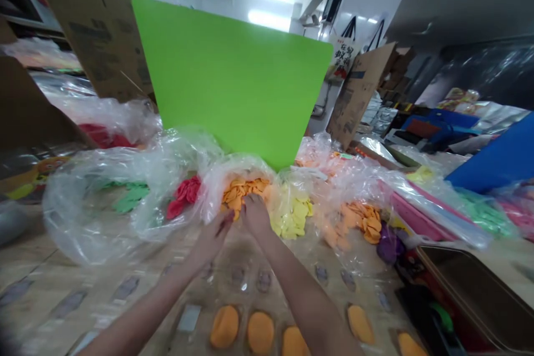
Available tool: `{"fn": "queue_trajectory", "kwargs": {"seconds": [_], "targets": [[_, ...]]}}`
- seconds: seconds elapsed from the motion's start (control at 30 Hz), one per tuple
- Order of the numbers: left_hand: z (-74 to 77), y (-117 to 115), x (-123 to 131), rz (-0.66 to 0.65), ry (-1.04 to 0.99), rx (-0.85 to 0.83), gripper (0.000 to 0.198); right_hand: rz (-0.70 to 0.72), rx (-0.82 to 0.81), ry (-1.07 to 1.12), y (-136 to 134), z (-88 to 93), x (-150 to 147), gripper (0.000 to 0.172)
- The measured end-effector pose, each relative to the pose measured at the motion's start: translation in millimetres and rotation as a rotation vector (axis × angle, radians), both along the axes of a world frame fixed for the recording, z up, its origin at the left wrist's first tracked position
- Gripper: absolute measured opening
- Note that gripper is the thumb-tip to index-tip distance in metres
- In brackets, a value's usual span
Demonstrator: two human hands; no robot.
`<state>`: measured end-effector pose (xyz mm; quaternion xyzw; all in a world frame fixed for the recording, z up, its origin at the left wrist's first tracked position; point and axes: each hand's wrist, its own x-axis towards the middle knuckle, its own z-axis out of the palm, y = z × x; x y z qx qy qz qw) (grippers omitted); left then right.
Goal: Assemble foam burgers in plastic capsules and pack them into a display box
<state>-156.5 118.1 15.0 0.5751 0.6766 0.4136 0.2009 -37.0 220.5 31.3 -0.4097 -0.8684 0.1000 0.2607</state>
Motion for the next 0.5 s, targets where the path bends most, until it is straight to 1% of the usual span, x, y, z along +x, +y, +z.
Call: {"fn": "queue_trajectory", "kwargs": {"seconds": [0.03, 0.1, 0.13, 0.2, 0.27, 0.33, 0.37, 0.43, 0.5], "targets": [[1.9, 31.7, -3.9, 0.053, 0.005, -0.019, 0.041, -0.038, -0.017, -0.022, 17.7, -3.9, -10.7, 0.029], [-2.6, 86.7, -10.6, 0.176, 0.027, -0.063, 0.049, -0.113, -0.045, -0.042, 41.2, -15.5, -22.3, 0.032], [-7.9, 108.0, -12.6, 0.240, 0.039, -0.079, 0.054, -0.139, -0.047, -0.037, 47.1, -22.2, -22.9, 0.033], [-22.1, 137.3, -12.5, 0.378, 0.052, -0.111, 0.062, -0.153, -0.038, -0.034, 50.0, -35.6, -15.9, 0.034], [-38.3, 152.2, -7.9, 0.510, 0.050, -0.143, 0.064, -0.111, -0.011, -0.017, 46.6, -47.3, -2.7, 0.033], [-53.4, 158.2, -2.1, 0.599, 0.053, -0.161, 0.062, -0.047, 0.023, 0.016, 42.3, -55.4, 10.6, 0.031], [-59.7, 159.6, -0.1, 0.619, 0.059, -0.158, 0.059, -0.017, 0.037, 0.038, 40.7, -57.7, 16.0, 0.031], [-68.6, 161.2, 0.4, 0.613, 0.077, -0.131, 0.049, 0.031, 0.046, 0.073, 39.3, -59.6, 23.8, 0.030], [-72.6, 162.1, -4.3, 0.584, 0.084, -0.099, 0.039, 0.067, 0.042, 0.104, 39.0, -59.0, 28.6, 0.029]]}}
